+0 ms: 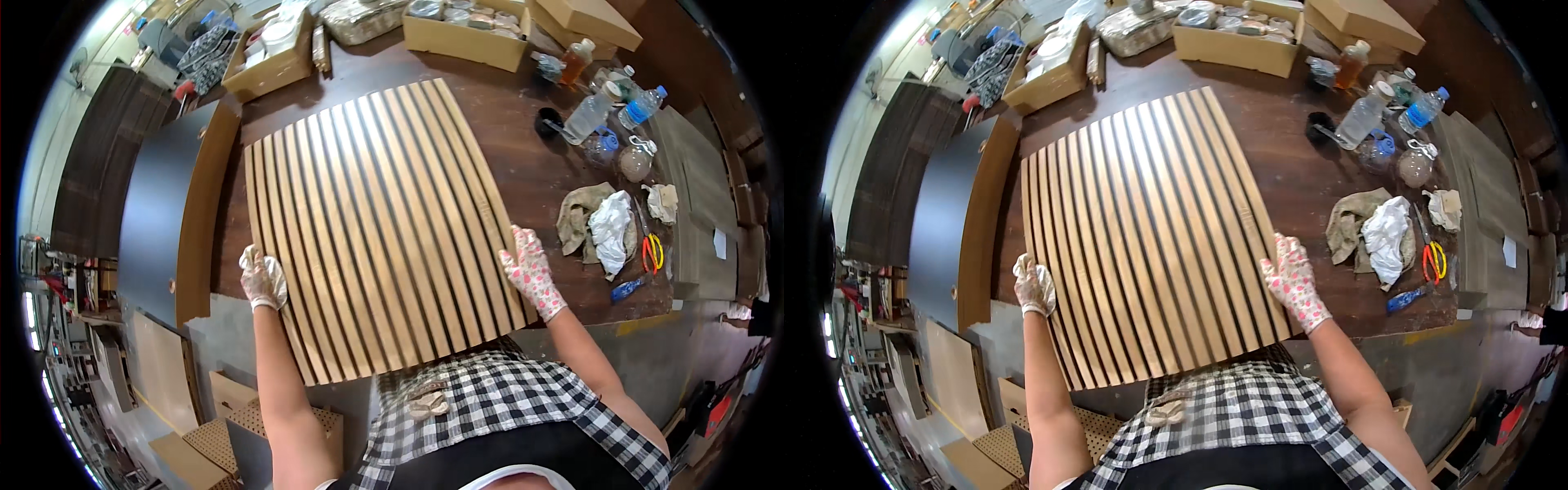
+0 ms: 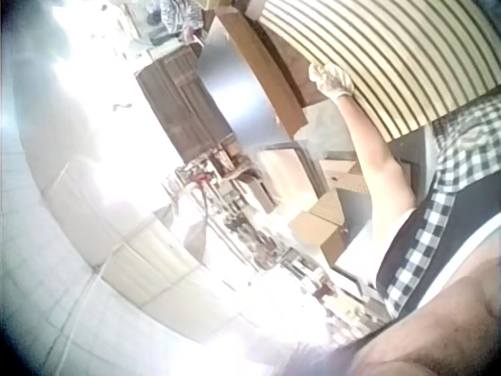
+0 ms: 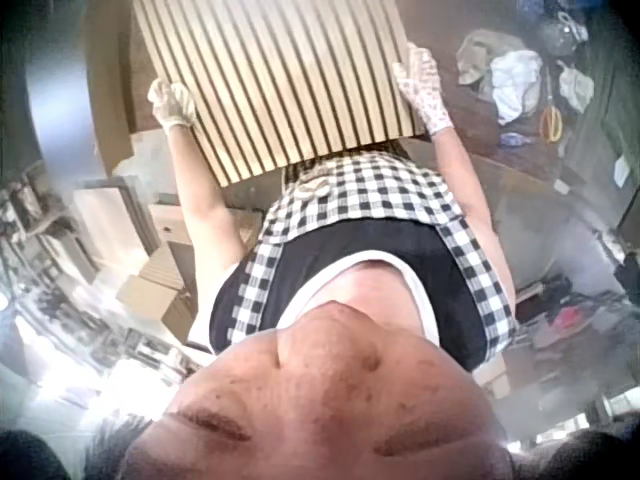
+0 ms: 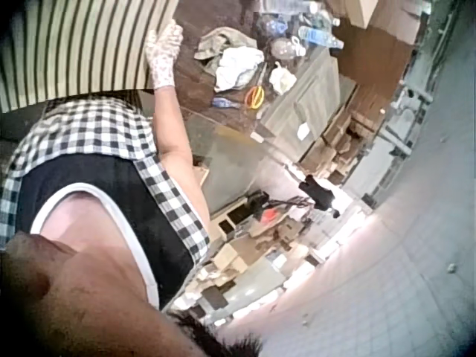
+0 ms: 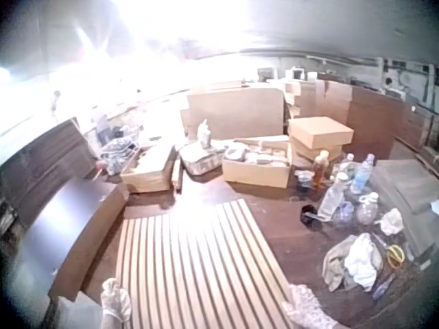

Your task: The person wipes and polishes wood panels with a cloth and a spray bottle, turning the panels over to treat both sides and cleaning the edges.

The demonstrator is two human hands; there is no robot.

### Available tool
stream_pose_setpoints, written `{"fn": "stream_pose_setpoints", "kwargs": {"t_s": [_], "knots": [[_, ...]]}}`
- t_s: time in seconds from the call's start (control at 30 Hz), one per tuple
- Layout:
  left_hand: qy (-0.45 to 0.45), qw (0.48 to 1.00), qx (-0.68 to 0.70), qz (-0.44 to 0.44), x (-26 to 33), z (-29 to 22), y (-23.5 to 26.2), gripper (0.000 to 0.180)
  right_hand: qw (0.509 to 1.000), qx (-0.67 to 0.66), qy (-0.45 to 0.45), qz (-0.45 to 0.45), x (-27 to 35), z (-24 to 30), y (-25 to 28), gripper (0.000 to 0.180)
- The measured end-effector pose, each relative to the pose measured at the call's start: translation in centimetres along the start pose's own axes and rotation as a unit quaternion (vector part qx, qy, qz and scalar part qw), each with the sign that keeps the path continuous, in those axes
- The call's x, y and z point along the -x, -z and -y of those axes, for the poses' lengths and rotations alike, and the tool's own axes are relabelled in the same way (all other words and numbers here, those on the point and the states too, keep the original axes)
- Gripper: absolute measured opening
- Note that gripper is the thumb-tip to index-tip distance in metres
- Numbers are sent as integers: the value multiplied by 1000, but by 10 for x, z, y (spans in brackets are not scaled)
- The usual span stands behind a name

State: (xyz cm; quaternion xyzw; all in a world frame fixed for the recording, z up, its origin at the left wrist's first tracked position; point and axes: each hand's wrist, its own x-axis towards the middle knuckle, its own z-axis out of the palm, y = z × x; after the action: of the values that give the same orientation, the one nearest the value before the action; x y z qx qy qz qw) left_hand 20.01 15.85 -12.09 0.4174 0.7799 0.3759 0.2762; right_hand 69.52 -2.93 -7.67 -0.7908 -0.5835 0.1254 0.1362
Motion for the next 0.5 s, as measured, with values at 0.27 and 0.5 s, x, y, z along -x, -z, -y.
{"fn": "stream_pose_setpoints", "kwargs": {"t_s": [0.27, 0.5], "knots": [[76, 957, 251, 120, -10, -1, 4, 23, 996, -62, -52, 39, -26, 3, 7, 54], [195, 863, 423, 197, -8, -1, 32, 36, 991, 26, 78, -108, -36, 38, 7, 40]]}}
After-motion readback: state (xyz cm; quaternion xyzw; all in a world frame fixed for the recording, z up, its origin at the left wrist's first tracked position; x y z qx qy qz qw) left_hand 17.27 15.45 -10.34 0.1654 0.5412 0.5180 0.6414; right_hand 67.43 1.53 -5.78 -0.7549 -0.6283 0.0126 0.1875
